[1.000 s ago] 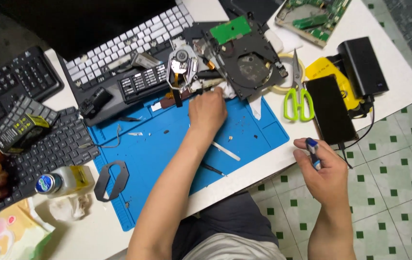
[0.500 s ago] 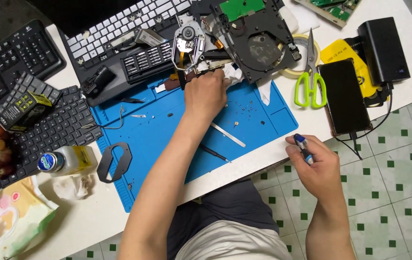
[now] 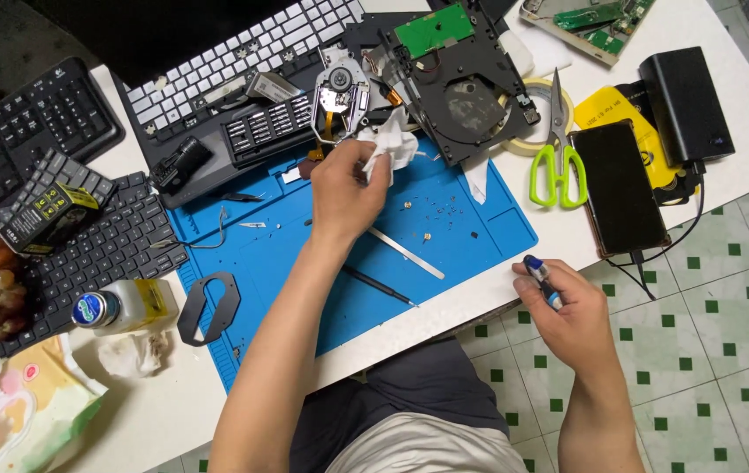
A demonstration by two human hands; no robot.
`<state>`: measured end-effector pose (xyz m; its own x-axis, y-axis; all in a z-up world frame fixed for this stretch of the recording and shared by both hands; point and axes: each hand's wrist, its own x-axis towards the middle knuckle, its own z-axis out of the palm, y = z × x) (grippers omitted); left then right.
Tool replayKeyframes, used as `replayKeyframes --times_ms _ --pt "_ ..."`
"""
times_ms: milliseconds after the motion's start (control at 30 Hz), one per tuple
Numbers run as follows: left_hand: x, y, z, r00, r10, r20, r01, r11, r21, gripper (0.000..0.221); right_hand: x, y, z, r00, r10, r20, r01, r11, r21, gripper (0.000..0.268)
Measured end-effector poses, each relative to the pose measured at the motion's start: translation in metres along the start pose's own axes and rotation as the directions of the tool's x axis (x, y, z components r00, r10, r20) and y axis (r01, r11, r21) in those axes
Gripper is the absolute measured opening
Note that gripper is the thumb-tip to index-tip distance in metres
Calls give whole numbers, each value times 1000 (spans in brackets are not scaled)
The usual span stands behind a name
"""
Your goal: Cleaning a circuit board with a toothbrush and wiping down the work mat with a cloth.
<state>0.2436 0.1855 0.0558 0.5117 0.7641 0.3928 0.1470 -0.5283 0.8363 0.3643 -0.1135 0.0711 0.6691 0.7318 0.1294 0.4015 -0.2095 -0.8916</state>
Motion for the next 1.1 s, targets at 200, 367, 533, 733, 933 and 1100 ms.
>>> replayKeyframes --times_ms 200,367,533,733,933,1100 --pt "1 31 -20 966 -248 -69 152 766 -624 18 3 0 -2 1000 4 -1 -4 1000 -12 11" --pt "-3 44 -64 941 -171 -292 -15 841 -541 28 0 4 -7 995 52 85 -47 997 -64 15" --pt "-44 52 -118 903 -196 -381 -83 792 -605 32 -8 -3 2 982 118 146 -110 992 -63 15" --pt "-131 44 -175 831 -173 -528 -112 879 -464 23 -14 -21 22 988 32 151 -8 987 -160 11" --pt "-219 5 -176 805 -9 -593 109 985 133 35 -20 -38 94 934 -282 221 333 911 -242 36" --pt "-210 24 -148 967 26 -255 132 802 582 28 -15 -46 139 877 -413 245 470 630 -618 12"
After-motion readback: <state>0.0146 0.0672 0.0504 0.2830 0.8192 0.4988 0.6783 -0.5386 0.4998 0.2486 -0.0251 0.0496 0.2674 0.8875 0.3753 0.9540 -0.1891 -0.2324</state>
